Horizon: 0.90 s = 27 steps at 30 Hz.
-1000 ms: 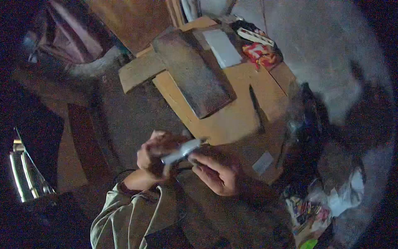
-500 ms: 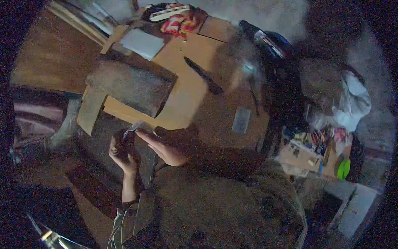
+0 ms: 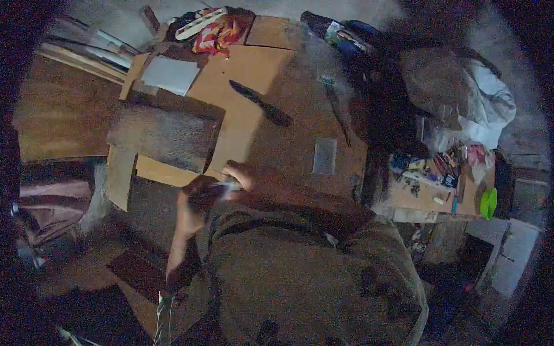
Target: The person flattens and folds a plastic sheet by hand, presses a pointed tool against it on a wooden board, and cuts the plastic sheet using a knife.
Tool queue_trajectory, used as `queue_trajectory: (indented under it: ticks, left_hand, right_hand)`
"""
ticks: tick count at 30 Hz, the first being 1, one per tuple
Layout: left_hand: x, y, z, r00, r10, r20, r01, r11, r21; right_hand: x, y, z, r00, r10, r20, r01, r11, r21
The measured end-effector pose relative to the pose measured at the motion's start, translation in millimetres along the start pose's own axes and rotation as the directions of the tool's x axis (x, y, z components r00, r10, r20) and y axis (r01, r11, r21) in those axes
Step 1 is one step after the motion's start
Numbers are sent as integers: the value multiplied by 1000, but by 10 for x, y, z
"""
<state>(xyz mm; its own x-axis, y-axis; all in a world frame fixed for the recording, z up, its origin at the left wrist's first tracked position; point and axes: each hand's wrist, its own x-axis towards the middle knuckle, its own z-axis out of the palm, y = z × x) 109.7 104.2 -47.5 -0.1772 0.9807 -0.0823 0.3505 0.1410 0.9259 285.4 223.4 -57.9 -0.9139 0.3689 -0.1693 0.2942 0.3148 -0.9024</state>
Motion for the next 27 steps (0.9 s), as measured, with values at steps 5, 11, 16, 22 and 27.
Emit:
queue_trajectory:
  ticks: [5, 11, 16, 22, 27]
  left_hand:
    - [142, -369, 285, 981, -122, 151, 154, 963, -220]
    - [229, -473, 422, 999, 50, 13, -50, 999, -11]
    - [148, -589, 404, 992, -124, 10, 125, 991, -48]
    - [-34, -850, 310, 988, -153, -1, 152, 981, -119]
    - [-186, -1019, 300, 974, -228, -13, 222, 957, -188]
  right_hand:
    - [-39, 201, 20, 968, 249, 17, -249, 966, 75]
    - [-500, 751, -37, 697, 627, -348, -490, 771, 407]
    - [-1067, 1832, 124, 668, 528, -525, -592, 804, 55]
    - [-1185, 1995, -10, 391, 399, -830, -610, 787, 92]
    - [-727, 1325, -659, 524, 563, -639, -829, 508, -232]
